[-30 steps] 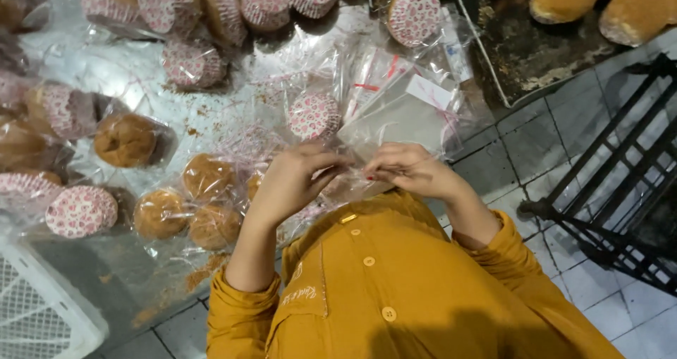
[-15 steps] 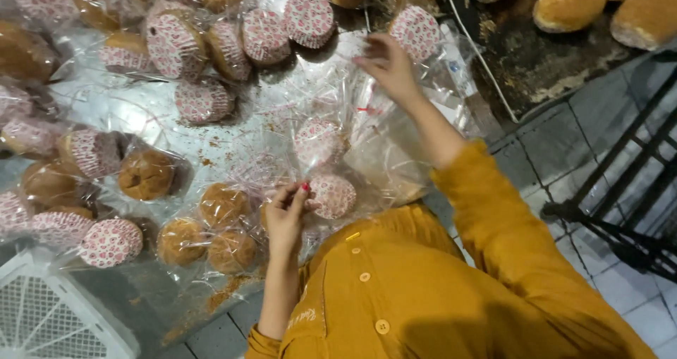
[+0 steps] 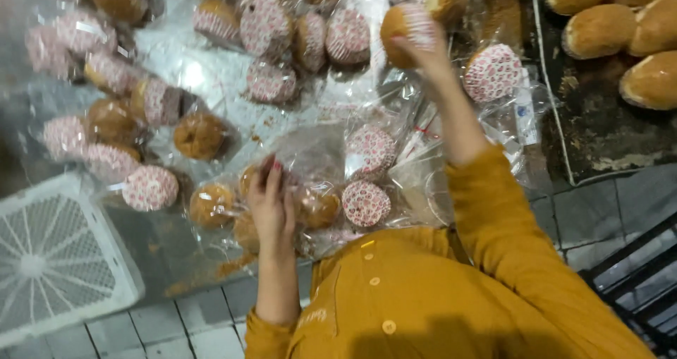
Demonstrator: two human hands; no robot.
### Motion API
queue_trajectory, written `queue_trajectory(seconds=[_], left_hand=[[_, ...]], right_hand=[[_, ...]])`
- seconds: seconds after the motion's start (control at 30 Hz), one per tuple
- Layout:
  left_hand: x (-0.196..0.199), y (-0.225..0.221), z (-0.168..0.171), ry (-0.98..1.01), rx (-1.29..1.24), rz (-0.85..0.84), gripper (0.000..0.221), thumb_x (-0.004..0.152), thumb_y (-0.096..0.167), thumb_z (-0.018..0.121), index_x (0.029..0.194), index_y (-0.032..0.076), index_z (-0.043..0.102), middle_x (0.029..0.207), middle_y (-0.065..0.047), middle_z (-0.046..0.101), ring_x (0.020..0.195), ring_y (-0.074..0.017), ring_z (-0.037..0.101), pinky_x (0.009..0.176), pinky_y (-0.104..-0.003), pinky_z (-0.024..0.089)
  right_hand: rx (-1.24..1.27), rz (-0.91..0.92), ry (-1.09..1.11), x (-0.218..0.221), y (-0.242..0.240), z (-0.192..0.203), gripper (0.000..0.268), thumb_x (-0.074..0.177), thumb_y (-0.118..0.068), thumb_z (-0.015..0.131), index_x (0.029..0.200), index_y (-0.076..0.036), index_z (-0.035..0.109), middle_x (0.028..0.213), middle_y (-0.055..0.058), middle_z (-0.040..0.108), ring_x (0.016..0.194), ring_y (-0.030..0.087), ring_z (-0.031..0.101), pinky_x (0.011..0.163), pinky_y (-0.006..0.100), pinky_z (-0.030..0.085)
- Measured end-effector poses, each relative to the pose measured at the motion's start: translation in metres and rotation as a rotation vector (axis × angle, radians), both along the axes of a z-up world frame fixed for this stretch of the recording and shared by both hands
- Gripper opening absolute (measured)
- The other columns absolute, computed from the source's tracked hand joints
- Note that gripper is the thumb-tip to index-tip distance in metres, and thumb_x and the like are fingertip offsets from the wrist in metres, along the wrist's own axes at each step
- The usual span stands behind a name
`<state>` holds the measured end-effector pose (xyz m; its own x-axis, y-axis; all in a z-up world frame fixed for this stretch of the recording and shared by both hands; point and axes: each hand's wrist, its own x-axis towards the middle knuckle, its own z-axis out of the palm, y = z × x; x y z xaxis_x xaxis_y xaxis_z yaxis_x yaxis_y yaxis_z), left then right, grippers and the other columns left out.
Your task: The person is individually wrapping buns in clear plastic bags at a bakery production area.
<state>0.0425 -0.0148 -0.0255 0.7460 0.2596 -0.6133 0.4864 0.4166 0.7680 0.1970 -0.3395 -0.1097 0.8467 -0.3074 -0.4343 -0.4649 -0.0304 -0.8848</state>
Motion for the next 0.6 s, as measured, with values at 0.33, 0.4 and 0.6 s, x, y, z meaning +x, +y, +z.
queue_trajectory(seconds=[0.33,0.4,0.6], left_hand=[[0.013,-0.108,-0.016,-0.723,0.185,-0.512,0.02,0.103,0.013,0.062,0.117,0.009,0.077,0.093,-0.011,0.072,0.081,-0.0187,0.069,0.067,-0.033,0.063],[0.006,-0.117,-0.008,-0.721,0.221,-0.648,0.019,0.101,0.016,0.066,0.115,0.015,0.079,0.089,-0.008,0.073,0.08,-0.0179,0.07,0.068,-0.034,0.062],[-0.01,-0.093,-0.016,-0.906,0.478,-0.591,0.022,0.104,0.018,0.061,0.119,0.02,0.078,0.064,0.0,0.06,0.061,-0.0157,0.06,0.066,-0.029,0.054]], right_hand=[[0.888,0.019,-0.314,-0.23,0.02,0.058,0.081,0.079,-0.042,0.078,0.145,-0.003,0.051,0.137,0.028,0.061,0.119,0.045,0.065,0.088,0.062,0.058],[1.01,0.082,-0.246,-0.248,0.016,0.049,0.092,0.074,-0.041,0.081,0.148,0.001,0.047,0.137,0.032,0.059,0.117,0.049,0.062,0.081,0.067,0.057],[0.77,0.055,-0.326,-0.264,0.043,0.068,0.072,0.087,-0.035,0.073,0.143,0.002,0.048,0.127,0.025,0.065,0.109,0.036,0.07,0.085,0.056,0.06]])
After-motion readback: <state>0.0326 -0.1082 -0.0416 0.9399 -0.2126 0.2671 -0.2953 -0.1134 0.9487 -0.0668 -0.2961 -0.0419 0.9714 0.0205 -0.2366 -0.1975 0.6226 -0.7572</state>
